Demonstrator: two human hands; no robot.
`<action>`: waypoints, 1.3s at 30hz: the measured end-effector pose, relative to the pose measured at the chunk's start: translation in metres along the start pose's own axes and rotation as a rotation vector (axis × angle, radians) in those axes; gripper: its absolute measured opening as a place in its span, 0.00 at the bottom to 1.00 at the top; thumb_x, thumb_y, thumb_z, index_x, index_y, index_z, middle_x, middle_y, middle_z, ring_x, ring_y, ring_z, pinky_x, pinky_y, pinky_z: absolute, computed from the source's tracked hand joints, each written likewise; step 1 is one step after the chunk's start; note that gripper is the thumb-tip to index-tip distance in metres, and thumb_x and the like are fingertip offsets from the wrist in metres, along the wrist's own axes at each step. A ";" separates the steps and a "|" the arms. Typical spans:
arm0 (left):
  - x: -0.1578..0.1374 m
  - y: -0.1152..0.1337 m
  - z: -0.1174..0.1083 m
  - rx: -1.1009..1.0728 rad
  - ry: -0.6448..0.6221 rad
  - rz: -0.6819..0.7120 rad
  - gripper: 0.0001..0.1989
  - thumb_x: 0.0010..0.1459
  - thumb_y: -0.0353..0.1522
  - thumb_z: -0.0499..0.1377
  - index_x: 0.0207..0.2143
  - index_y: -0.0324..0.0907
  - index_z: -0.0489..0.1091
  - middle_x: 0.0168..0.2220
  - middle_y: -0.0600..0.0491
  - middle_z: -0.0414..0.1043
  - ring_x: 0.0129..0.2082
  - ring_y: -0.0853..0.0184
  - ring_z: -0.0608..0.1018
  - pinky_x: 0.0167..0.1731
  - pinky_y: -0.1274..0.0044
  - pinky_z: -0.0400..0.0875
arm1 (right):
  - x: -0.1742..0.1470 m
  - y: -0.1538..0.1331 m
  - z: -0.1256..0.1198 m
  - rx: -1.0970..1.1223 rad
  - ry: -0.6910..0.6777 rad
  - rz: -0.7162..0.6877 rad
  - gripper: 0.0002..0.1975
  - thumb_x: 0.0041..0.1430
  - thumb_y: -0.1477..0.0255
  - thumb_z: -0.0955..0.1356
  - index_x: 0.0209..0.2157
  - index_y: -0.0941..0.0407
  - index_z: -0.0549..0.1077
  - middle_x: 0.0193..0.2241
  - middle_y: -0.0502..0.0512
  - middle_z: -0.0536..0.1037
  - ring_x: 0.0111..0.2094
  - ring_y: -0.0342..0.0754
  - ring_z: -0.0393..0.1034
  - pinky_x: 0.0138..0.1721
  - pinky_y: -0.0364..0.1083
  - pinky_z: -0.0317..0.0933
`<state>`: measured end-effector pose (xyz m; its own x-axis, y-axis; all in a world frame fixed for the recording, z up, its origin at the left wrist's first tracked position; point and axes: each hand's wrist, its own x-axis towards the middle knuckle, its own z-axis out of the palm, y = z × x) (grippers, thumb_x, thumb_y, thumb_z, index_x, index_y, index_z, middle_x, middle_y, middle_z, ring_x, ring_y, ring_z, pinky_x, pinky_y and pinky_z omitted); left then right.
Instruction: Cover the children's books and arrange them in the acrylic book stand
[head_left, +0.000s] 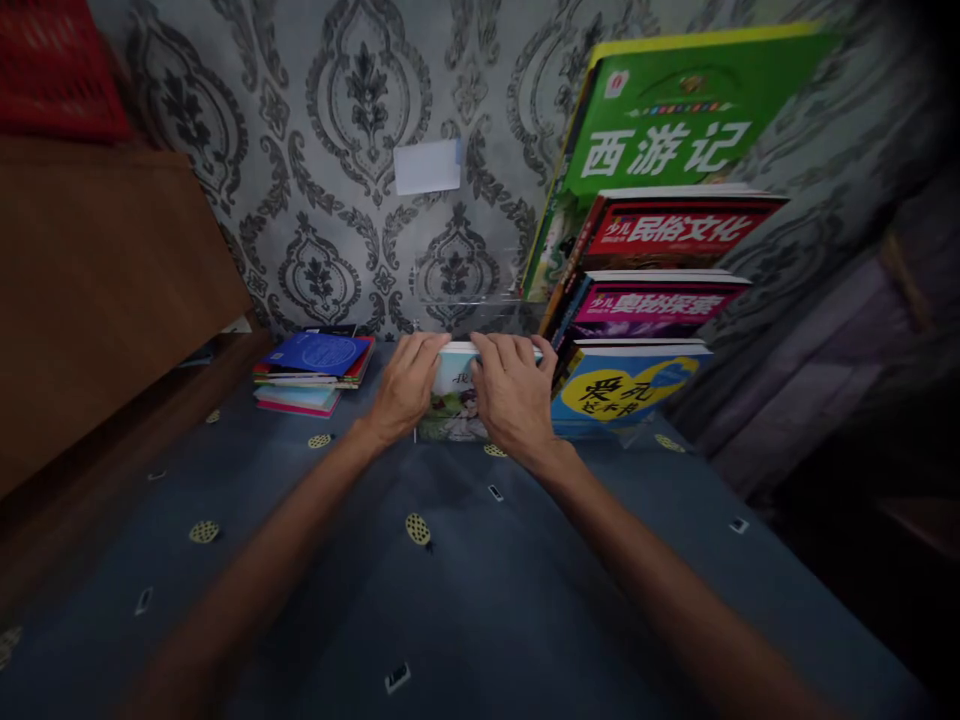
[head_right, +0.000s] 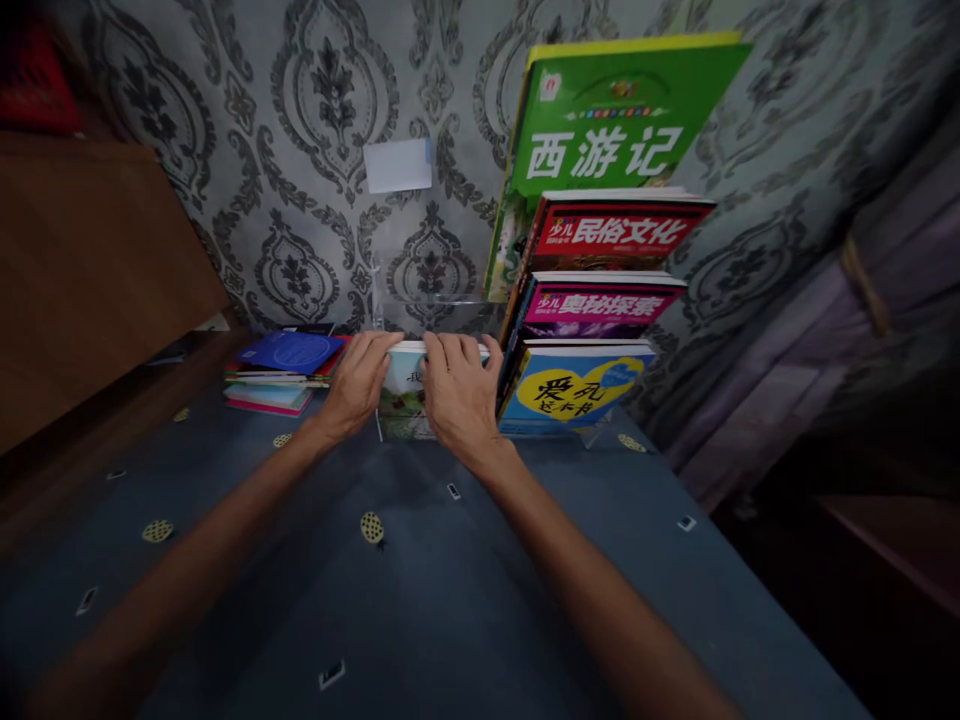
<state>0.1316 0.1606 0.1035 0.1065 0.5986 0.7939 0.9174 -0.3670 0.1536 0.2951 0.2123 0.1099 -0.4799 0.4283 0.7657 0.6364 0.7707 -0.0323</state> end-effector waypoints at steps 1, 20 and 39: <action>0.001 0.001 0.000 -0.006 -0.006 -0.013 0.20 0.71 0.33 0.41 0.55 0.38 0.66 0.49 0.45 0.71 0.50 0.62 0.71 0.54 0.68 0.64 | 0.000 0.001 0.001 0.014 0.003 0.003 0.19 0.68 0.72 0.57 0.56 0.57 0.68 0.48 0.62 0.75 0.50 0.58 0.63 0.59 0.61 0.46; -0.088 -0.071 0.004 -0.567 0.122 -0.617 0.16 0.64 0.32 0.48 0.47 0.39 0.72 0.38 0.48 0.79 0.39 0.63 0.79 0.39 0.73 0.74 | -0.038 -0.001 0.016 0.648 0.182 0.576 0.29 0.64 0.51 0.58 0.54 0.57 0.69 0.50 0.62 0.74 0.53 0.57 0.67 0.55 0.57 0.59; -0.106 -0.045 0.040 -0.605 -0.040 -0.517 0.19 0.58 0.27 0.52 0.52 0.40 0.70 0.45 0.46 0.74 0.45 0.62 0.76 0.50 0.69 0.71 | -0.056 0.023 0.036 0.779 -0.050 0.784 0.31 0.43 0.48 0.74 0.40 0.58 0.74 0.39 0.61 0.81 0.41 0.56 0.74 0.45 0.55 0.68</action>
<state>0.0949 0.1423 -0.0111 -0.2512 0.8196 0.5150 0.4885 -0.3520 0.7984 0.3152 0.2231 0.0433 -0.1448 0.9329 0.3297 0.2284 0.3557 -0.9063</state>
